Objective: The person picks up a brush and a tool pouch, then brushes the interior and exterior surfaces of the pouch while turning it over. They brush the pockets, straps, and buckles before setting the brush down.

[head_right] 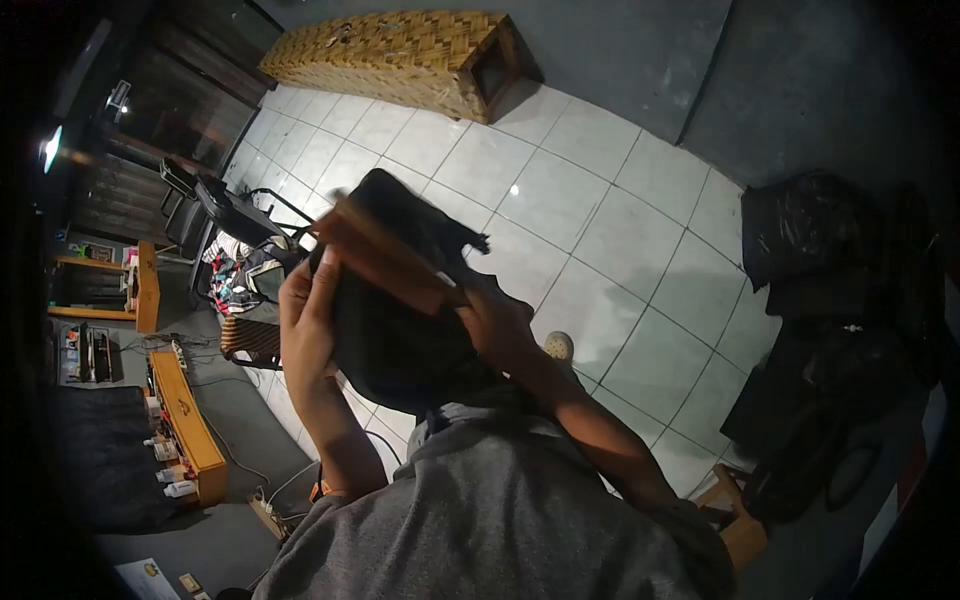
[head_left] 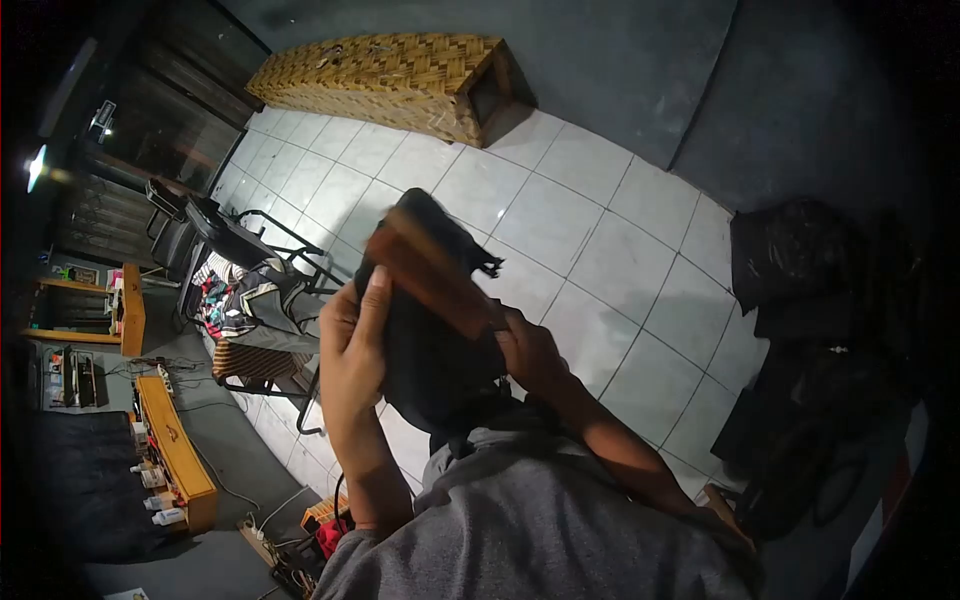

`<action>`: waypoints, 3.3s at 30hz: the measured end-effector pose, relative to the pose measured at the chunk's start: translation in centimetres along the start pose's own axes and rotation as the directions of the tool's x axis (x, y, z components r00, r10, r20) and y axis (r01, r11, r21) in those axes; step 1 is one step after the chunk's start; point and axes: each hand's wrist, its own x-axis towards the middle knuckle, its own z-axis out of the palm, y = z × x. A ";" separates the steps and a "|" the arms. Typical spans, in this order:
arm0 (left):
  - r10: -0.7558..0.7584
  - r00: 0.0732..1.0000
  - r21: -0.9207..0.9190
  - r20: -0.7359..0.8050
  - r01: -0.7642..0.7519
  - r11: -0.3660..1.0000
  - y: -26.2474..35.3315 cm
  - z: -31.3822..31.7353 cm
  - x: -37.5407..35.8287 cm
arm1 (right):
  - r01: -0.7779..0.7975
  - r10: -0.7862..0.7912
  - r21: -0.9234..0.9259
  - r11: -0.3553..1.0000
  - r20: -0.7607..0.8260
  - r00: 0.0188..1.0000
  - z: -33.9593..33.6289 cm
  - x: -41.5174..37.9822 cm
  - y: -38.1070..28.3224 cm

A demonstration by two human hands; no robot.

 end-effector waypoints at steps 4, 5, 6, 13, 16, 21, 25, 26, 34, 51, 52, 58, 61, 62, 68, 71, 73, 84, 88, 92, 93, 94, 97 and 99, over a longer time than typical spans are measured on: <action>0.085 0.994 -0.090 -0.068 -0.091 0.992 2.2 0.3 0.0 | -0.078 0.135 -0.335 0.939 0.149 0.980 1.2 -1.7 10.9; 0.101 0.992 -0.101 -0.071 -0.108 0.989 2.6 0.5 -0.3 | -0.124 0.242 -0.496 0.859 0.180 0.953 1.3 -3.4 15.0; 0.097 0.993 -0.098 -0.070 -0.103 0.990 2.4 0.4 -0.4 | -0.160 0.357 -0.642 0.750 0.189 0.915 0.8 -5.1 17.9; 0.063 0.965 -0.142 -0.253 -0.101 0.985 0.7 -0.3 0.3 | -0.278 0.493 -0.675 0.684 0.146 0.858 -3.4 -11.7 20.8; 0.036 0.991 -0.096 -0.127 -0.049 0.994 -0.6 -0.2 0.5 | -0.195 0.269 -0.528 0.826 0.066 0.961 -5.3 -10.6 13.9; 0.066 0.998 0.001 0.021 -0.066 0.998 -1.1 2.2 -0.1 | -0.219 0.271 0.331 0.918 -0.121 0.955 -5.7 -5.8 -1.4; 0.172 0.981 0.119 0.090 -0.182 0.976 -1.2 3.3 0.0 | 0.100 -0.105 0.142 0.985 0.027 0.994 -5.1 -2.6 -3.6; 0.191 0.961 0.100 0.201 -0.214 0.972 -0.8 2.8 0.2 | -0.034 0.028 0.097 0.995 0.062 0.998 -4.1 -2.6 -2.5; 0.230 0.973 -0.160 -0.032 -0.232 0.959 1.6 3.2 0.2 | -0.307 0.661 -0.693 0.652 0.320 0.679 -3.0 -11.9 19.2; 0.237 0.971 0.037 0.002 -0.237 0.971 -0.2 3.1 -0.5 | -0.145 0.122 0.232 0.962 0.111 0.986 -2.5 -2.0 0.2; 0.249 0.968 0.012 -0.015 -0.249 0.968 -0.3 2.5 -0.4 | -0.141 0.116 0.231 0.963 0.115 0.986 -2.0 -2.3 2.6; 0.153 0.987 -0.212 0.047 -0.140 0.967 -0.6 1.1 -0.4 | -0.086 0.635 -0.825 0.559 0.359 0.684 -1.3 -9.4 20.5; 0.119 0.993 -0.164 0.008 -0.116 0.980 -0.5 0.9 -0.3 | -0.241 0.706 -0.797 0.554 0.295 0.644 -1.4 -14.1 25.6; 0.093 0.996 -0.135 -0.017 -0.094 0.986 -0.5 0.9 -0.3 | -0.240 0.705 -0.797 0.555 0.297 0.644 -1.5 -14.2 25.3; 0.110 0.994 0.014 -0.012 -0.110 0.994 -1.3 1.9 -0.5 | -0.391 0.390 -0.084 0.916 -0.039 0.920 -2.7 -7.4 8.0; 0.162 0.985 0.047 0.057 -0.165 0.985 -0.7 2.9 -1.0 | 0.073 -0.095 -0.159 0.985 -0.138 0.986 -1.5 -4.3 1.6; 0.190 0.979 0.036 0.075 -0.193 0.981 -0.1 3.4 -1.5 | -0.033 0.040 0.086 0.996 -0.081 0.996 -1.3 -3.2 -0.8; 0.093 0.989 -0.129 0.111 -0.079 0.988 0.0 0.7 -2.5 | -0.238 0.458 -0.716 0.656 0.127 0.880 -0.6 -8.1 19.7; 0.013 1.000 -0.220 0.023 -0.007 0.976 -0.5 0.5 -2.7 | -0.218 0.490 -0.727 0.651 0.184 0.852 -1.0 -9.8 19.1; 0.032 0.999 -0.183 0.004 -0.031 0.983 -0.6 -0.4 -2.6 | -0.386 0.396 -0.090 0.918 0.260 0.881 -1.8 -8.5 13.1; 0.029 1.000 -0.185 -0.002 -0.029 0.982 -0.7 -0.4 -2.7 | -0.446 0.374 0.241 0.862 0.292 0.880 -2.5 -7.8 10.5; 0.033 0.999 -0.170 -0.002 -0.033 0.985 -0.9 -0.2 -2.7 | -0.446 0.374 0.236 0.863 0.294 0.879 -3.3 -6.9 8.0; 0.057 0.998 -0.129 -0.007 -0.057 0.990 -1.5 0.1 -2.5 | -0.782 0.716 0.615 0.105 0.499 0.489 -4.6 -4.8 3.0; 0.041 0.999 -0.067 0.008 -0.040 0.997 -1.7 0.2 -2.5 | -0.680 0.530 0.722 -0.129 0.630 0.568 -4.6 -4.5 1.5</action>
